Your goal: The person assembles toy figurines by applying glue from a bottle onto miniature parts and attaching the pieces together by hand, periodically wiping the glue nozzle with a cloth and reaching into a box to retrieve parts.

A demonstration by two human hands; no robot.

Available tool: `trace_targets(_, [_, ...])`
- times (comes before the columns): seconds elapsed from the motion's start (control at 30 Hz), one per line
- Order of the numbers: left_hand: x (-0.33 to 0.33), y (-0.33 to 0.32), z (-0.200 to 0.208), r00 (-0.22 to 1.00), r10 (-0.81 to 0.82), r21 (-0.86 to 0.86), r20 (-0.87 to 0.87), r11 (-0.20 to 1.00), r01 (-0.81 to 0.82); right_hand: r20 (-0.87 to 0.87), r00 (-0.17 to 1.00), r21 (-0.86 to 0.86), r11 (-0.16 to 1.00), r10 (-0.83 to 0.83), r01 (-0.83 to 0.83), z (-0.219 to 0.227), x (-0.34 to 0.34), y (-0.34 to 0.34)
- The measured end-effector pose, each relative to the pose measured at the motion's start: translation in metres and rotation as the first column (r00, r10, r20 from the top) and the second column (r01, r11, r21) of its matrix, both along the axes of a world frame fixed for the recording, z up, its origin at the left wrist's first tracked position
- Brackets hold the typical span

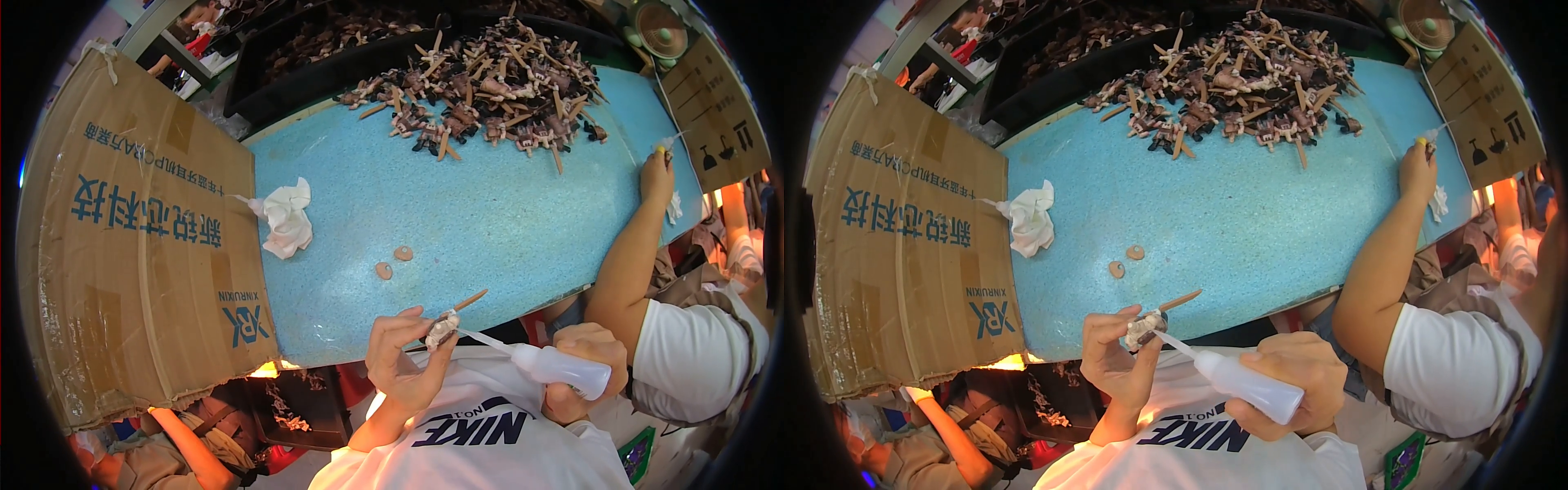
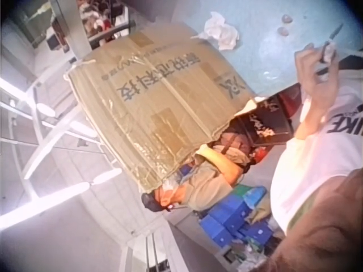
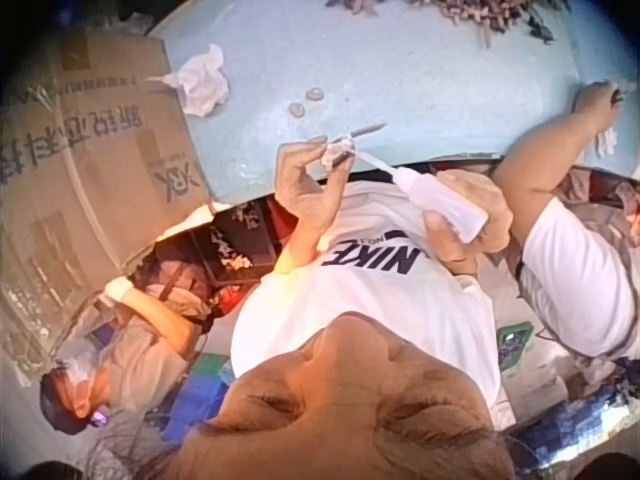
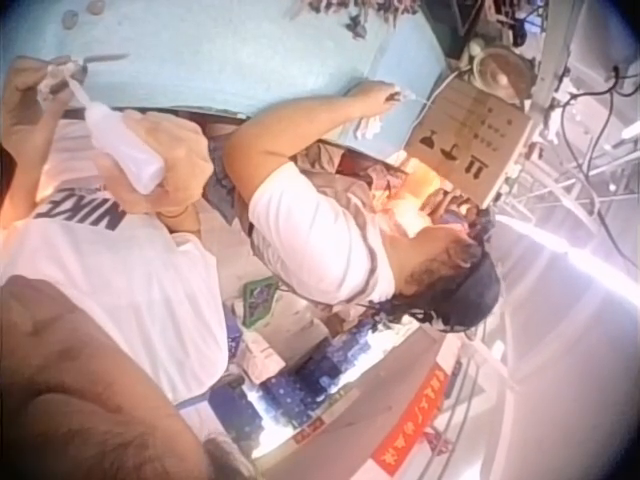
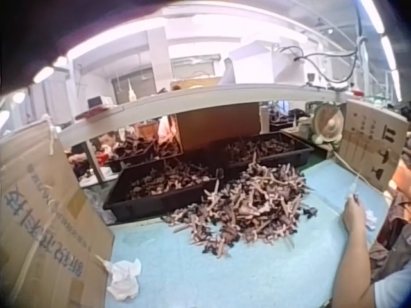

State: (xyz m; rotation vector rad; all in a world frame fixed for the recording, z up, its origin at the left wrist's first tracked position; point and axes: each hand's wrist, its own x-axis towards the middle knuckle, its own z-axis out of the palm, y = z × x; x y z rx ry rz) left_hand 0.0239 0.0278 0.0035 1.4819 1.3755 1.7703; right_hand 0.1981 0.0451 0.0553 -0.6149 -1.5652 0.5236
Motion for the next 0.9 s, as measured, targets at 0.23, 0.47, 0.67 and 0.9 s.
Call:
trace_targets(0.23, [0.0, -0.001, 0.001, 0.999, -0.004, -0.013, 0.039, 1.0, 0.004, -0.016, 1.0, -0.045, 0.999, 0.019, -0.02, 0.001, -0.001, 0.001])
trace_targets(0.47, [0.0, -0.001, 0.001, 0.999, -0.004, -0.016, 0.043, 1.0, 0.005, 0.015, 1.0, -0.006, 1.0, 0.025, -0.025, 0.001, -0.001, 0.002])
trace_targets(0.67, [-0.001, -0.001, 0.002, 0.999, -0.003, -0.03, 0.049, 1.0, 0.005, -0.104, 0.994, -0.015, 1.0, -0.018, 0.017, -0.005, -0.003, -0.001])
trace_targets(0.9, [-0.005, -0.002, 0.001, 0.996, -0.092, -0.027, -0.019, 0.995, 0.092, -0.084, 0.981, -0.113, 0.977, 0.173, -0.182, -0.001, -0.002, -0.002])
